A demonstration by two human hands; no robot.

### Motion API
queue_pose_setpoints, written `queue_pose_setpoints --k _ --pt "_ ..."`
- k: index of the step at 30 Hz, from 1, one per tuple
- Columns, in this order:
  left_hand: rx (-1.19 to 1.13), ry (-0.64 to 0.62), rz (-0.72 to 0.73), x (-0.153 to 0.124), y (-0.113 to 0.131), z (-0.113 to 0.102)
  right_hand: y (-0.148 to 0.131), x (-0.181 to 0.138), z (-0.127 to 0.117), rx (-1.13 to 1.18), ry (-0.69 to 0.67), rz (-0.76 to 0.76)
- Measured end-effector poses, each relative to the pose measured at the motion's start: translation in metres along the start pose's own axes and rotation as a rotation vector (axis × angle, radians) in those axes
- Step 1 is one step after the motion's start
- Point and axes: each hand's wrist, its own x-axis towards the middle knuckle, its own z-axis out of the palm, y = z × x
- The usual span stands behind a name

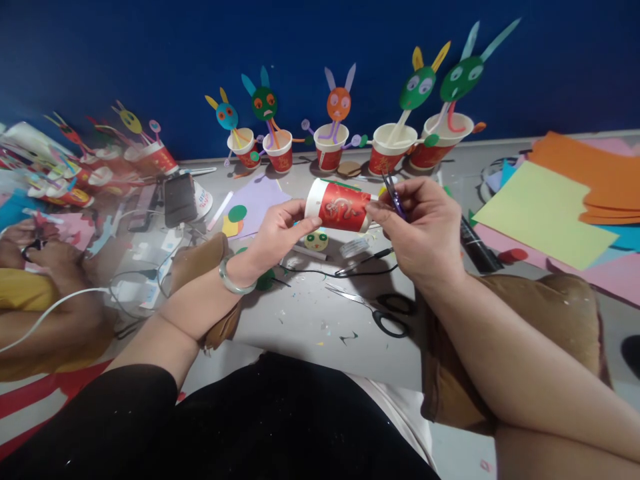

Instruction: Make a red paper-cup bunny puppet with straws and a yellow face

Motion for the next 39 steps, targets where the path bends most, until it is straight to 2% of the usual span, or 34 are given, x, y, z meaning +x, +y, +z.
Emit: queue_pose_setpoints --k 2,7,12,14,22,25,31,35,39 --pt "0.052 0.019 0.021 -0.001 0.0 0.0 0.0 0.002 0.001 -0.028 0.021 -0.022" --pt "0.111 0.099 0.091 -0.006 -0.005 0.005 -0.011 -0.005 0.001 -0.223 0.108 -0.226" --pt "0.263 0.157 0.199 -0.014 -0.004 0.01 -0.028 -0.033 0.003 -0.39 -0.134 -0.428" --pt "0.317 0.152 0.241 -0.017 -0.003 0.011 -0.032 -0.042 0.005 -0.448 -0.189 -0.514" --pt "0.466 0.154 0.393 -0.019 -0.009 0.011 -0.031 -0.052 0.009 -0.546 -0.145 -0.697" --pt "0.524 0.15 0.475 -0.018 -0.014 0.009 -0.032 -0.051 0.009 -0.549 -0.14 -0.723" --pt "0.63 0.174 0.647 -0.016 -0.022 0.006 -0.033 -0.052 0.006 -0.57 -0.139 -0.681" --pt "0.706 0.201 0.667 -0.017 -0.026 0.006 -0.032 -0.053 0.006 -0.599 -0.151 -0.641" --pt "0.769 0.235 0.697 -0.018 -0.028 0.007 -0.031 -0.055 0.007 -0.61 -0.157 -0.672"
